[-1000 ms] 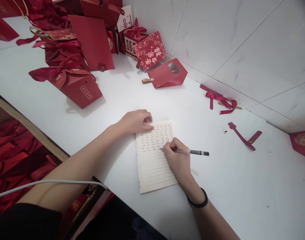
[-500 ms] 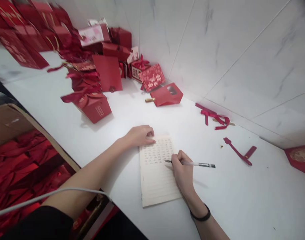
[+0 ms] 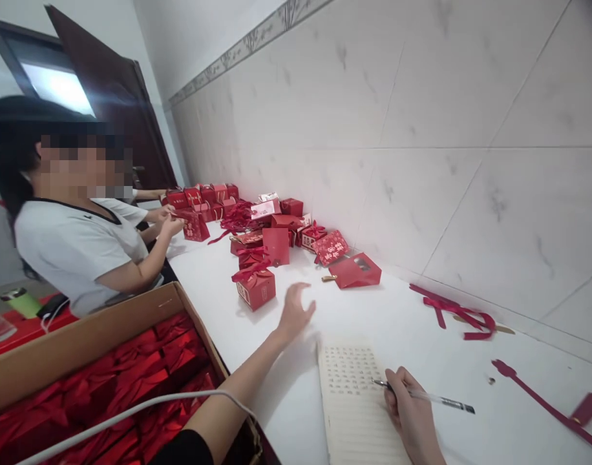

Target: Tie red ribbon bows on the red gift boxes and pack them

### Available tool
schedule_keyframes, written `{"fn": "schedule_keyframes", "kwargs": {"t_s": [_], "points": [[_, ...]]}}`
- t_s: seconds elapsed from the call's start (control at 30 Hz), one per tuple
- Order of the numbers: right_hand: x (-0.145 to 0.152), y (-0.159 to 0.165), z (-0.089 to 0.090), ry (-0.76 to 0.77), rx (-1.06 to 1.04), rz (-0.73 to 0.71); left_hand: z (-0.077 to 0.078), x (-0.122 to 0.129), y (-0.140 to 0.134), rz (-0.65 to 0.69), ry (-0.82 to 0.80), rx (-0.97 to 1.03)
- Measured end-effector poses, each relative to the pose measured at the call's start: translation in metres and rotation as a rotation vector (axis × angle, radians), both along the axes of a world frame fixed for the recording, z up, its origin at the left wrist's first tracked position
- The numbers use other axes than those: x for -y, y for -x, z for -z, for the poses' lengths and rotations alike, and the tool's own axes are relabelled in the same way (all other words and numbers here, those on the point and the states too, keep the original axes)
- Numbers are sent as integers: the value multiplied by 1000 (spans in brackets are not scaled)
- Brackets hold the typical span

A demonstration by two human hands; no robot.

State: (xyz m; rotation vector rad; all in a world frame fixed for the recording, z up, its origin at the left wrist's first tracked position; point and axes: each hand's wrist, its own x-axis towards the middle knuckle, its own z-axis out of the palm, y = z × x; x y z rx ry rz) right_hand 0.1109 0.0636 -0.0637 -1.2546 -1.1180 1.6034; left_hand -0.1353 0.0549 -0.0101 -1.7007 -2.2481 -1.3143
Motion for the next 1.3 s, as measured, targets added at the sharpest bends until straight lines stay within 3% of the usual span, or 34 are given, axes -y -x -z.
{"fn": "schedule_keyframes", "kwargs": {"t_s": [0.13, 0.23, 0.37, 0.5, 0.6, 0.73, 0.83, 0.9, 0.97, 1.07, 1.13, 1.3], "points": [[1, 3, -3, -51, 66, -27, -33, 11, 57, -433, -221, 39], [2, 4, -3, -102, 96, -50, -45, 25, 93, -590, -92, 92], [1, 5, 0, -155, 129, -76, -39, 41, 117, -464, 149, 286], [3, 7, -4, -194, 164, -84, -31, 48, 114, -314, 182, 332], [6, 9, -7, -238, 158, -81, -27, 56, 94, -175, 217, 329], [13, 10, -12, -281, 133, -99, -26, 80, 52, 160, 360, 300], [20, 13, -24, -322, 61, -171, -32, 101, 28, 407, 474, 272], [24, 19, -38, -367, 35, -221, -36, 109, 19, 489, 487, 309], [25, 27, -53, -415, 53, -267, -40, 113, 17, 429, 435, 403], [20, 43, -71, -405, 65, -332, -44, 115, 20, 96, 384, 475], [14, 54, -76, -320, 41, -367, -44, 116, 20, -30, 441, 482], [6, 75, -72, -195, -14, -417, -37, 121, 12, 65, 460, 619]]}}
